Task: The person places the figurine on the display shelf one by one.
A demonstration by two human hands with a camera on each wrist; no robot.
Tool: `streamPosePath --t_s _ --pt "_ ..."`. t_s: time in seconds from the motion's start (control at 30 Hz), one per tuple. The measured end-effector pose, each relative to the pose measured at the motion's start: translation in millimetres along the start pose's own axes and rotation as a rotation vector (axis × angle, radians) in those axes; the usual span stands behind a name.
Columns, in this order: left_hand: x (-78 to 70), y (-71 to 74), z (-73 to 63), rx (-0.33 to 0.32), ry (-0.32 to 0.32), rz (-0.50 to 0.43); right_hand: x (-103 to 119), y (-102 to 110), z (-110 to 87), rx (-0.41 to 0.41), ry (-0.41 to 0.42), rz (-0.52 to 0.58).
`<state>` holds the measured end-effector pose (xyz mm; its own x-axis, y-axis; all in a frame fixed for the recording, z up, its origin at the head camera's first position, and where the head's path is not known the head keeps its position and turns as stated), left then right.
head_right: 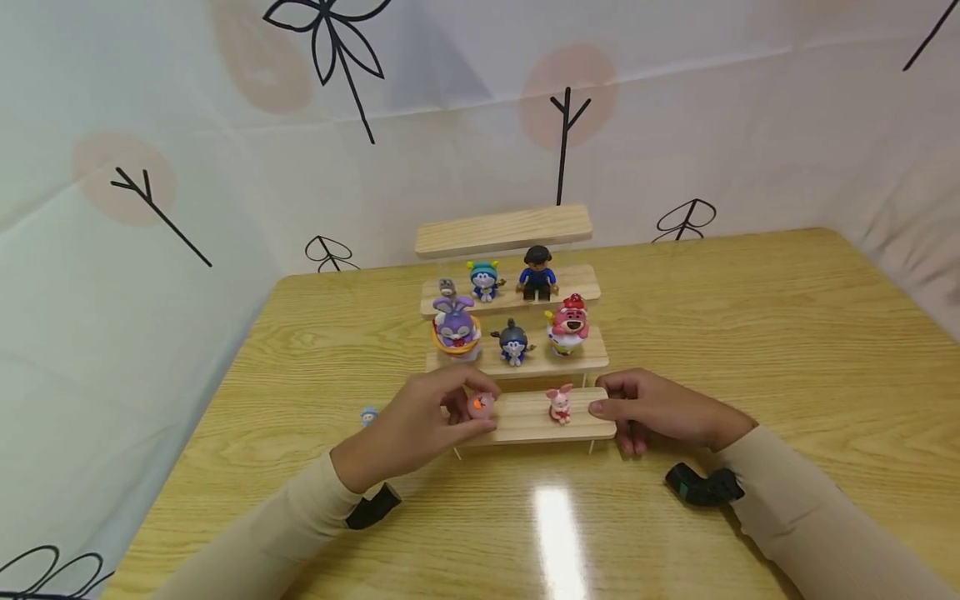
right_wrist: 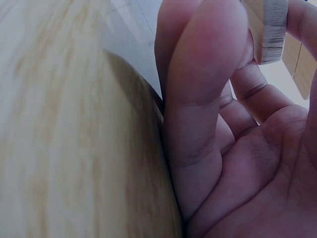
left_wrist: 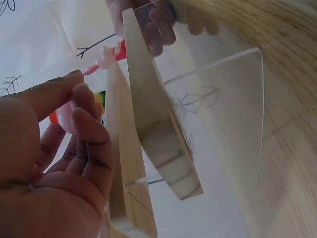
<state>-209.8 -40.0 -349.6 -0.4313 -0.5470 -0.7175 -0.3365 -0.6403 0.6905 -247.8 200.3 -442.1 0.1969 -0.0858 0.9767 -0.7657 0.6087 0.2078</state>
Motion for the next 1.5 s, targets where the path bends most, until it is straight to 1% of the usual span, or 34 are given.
streamPosePath --t_s 0.1,0.23,0.4,0.47,0.67,0.8,0.97,1.03,1.3,1.5 --pt "-2.0 -4.3 2.9 0.015 -0.007 0.011 1 0 1.0 0.003 0.004 -0.008" --pt "-1.7 -8.9 6.9 0.031 0.003 0.028 0 0 2.1 0.001 -0.002 -0.020" --pt "-3.3 -16.0 13.7 0.066 -0.003 0.014 -1 1 2.4 -0.002 -0.011 -0.028" --pt "-5.1 -17.8 16.3 0.069 -0.011 0.006 -1 0 2.4 -0.001 -0.005 -0.026" --pt "-6.4 -20.4 21.7 0.052 -0.001 0.011 0 -1 1.8 0.003 0.002 0.001" --pt "-4.4 -24.1 24.3 0.033 0.017 0.086 -1 0 1.0 -0.006 -0.006 -0.004" --pt "-3.1 -27.6 25.0 -0.011 0.035 0.200 -2 1 1.7 -0.013 -0.011 -0.017" --pt "-3.9 -28.6 25.1 -0.031 0.032 0.236 -3 1 1.6 -0.014 -0.015 -0.023" --pt "-3.7 -33.2 25.3 -0.082 0.033 0.297 -2 1 1.1 -0.014 -0.024 -0.024" --pt "-3.7 -34.8 24.9 -0.094 0.040 0.326 -2 1 1.1 -0.010 -0.018 -0.018"
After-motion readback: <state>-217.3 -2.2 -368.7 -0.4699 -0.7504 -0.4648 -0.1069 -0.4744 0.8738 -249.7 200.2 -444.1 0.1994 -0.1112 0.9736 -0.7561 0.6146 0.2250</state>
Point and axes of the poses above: each hand's wrist, its own z-axis towards the middle knuckle, its own y-axis out of the back of the hand, x = y × z, the point moved 7 cm from there along z, towards the middle knuckle, and after that the axes turned 14 degrees about y, right-handed, at the moved point
